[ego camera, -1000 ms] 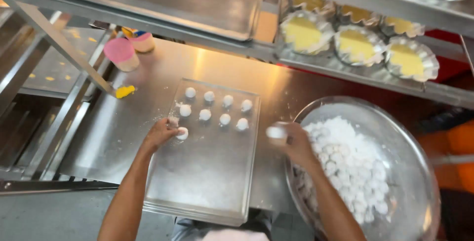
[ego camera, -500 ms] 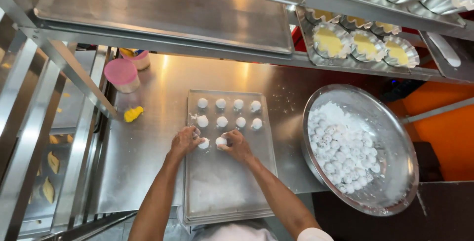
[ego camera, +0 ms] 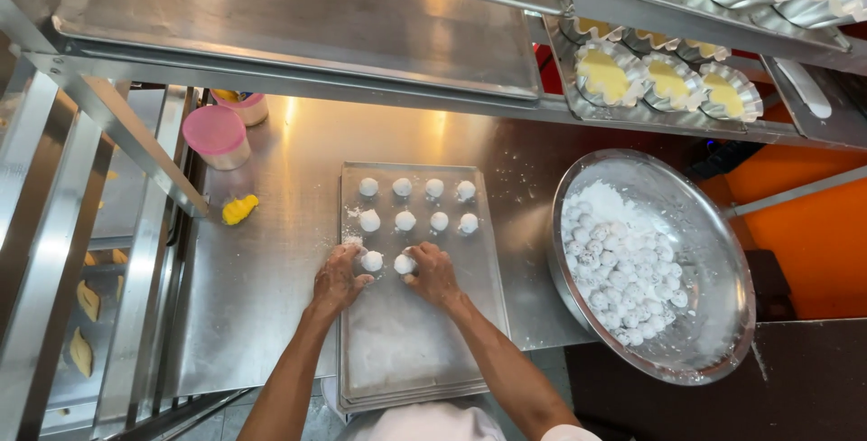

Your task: Coating small dough balls with white crumbs or sugar and arranging them on a baking tray.

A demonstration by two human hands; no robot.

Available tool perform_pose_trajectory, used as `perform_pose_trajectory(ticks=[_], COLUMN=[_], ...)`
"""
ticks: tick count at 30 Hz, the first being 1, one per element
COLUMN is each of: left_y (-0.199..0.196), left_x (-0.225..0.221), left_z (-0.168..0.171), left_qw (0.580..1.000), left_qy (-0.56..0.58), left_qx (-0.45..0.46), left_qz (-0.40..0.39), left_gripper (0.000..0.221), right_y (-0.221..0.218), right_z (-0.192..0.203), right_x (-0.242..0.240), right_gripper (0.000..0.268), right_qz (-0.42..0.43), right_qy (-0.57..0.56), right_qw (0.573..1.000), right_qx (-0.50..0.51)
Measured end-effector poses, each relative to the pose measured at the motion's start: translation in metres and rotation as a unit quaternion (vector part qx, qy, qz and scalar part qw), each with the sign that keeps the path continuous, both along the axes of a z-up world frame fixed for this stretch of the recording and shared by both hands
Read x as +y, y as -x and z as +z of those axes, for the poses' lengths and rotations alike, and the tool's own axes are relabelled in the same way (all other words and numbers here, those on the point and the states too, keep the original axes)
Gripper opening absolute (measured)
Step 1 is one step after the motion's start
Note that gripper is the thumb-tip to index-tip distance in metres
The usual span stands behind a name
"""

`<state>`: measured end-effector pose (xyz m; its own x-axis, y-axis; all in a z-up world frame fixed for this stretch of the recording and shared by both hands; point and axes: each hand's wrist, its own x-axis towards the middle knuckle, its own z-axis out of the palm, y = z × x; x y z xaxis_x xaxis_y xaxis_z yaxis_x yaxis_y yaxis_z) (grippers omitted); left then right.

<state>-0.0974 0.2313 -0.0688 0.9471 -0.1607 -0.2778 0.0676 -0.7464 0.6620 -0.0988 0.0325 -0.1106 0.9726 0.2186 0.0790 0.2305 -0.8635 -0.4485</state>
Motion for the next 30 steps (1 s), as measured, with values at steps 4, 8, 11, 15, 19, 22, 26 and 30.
perform_pose_trajectory(ticks=[4, 8, 11, 15, 19, 22, 26, 30], left_y=[0.001, 0.002, 0.000, -0.002, -0.003, 0.000, 0.002, 0.000], left_x=[0.009, 0.009, 0.001, -0.014, -0.019, -0.019, -0.019, -0.025], left_z=[0.006, 0.012, 0.008, 0.005, -0.001, 0.003, 0.027, 0.024], left_qw=[1.000, 1.000, 0.999, 0.999, 0.999, 0.998, 0.998, 0.997], left_qy=[-0.005, -0.019, -0.045, -0.048, -0.044, -0.050, -0.055, -0.062], left_qx=[0.010, 0.024, 0.018, -0.011, -0.028, -0.029, -0.038, -0.056], left_qz=[0.007, -0.001, -0.016, -0.012, 0.008, 0.009, 0.012, -0.005], left_gripper=[0.050, 0.053, 0.054, 0.045, 0.043, 0.043, 0.050, 0.045], right_y=[0.002, 0.000, -0.003, -0.002, -0.003, 0.001, 0.000, -0.002], right_z=[0.010, 0.012, 0.006, 0.024, 0.024, 0.028, 0.021, 0.012], right_x=[0.009, 0.008, 0.003, 0.009, 0.002, 0.001, -0.001, -0.006], right_gripper=[0.039, 0.043, 0.047, 0.038, 0.036, 0.038, 0.050, 0.042], right_qz=[-0.028, -0.004, 0.014, 0.002, -0.041, -0.080, -0.072, -0.077], right_qy=[0.016, -0.001, -0.023, -0.057, -0.092, -0.049, -0.033, -0.050], right_qw=[0.999, 0.999, 0.998, 0.994, 0.991, 0.992, 0.992, 0.991], right_qx=[0.017, 0.045, 0.063, 0.093, 0.088, 0.086, 0.093, 0.093])
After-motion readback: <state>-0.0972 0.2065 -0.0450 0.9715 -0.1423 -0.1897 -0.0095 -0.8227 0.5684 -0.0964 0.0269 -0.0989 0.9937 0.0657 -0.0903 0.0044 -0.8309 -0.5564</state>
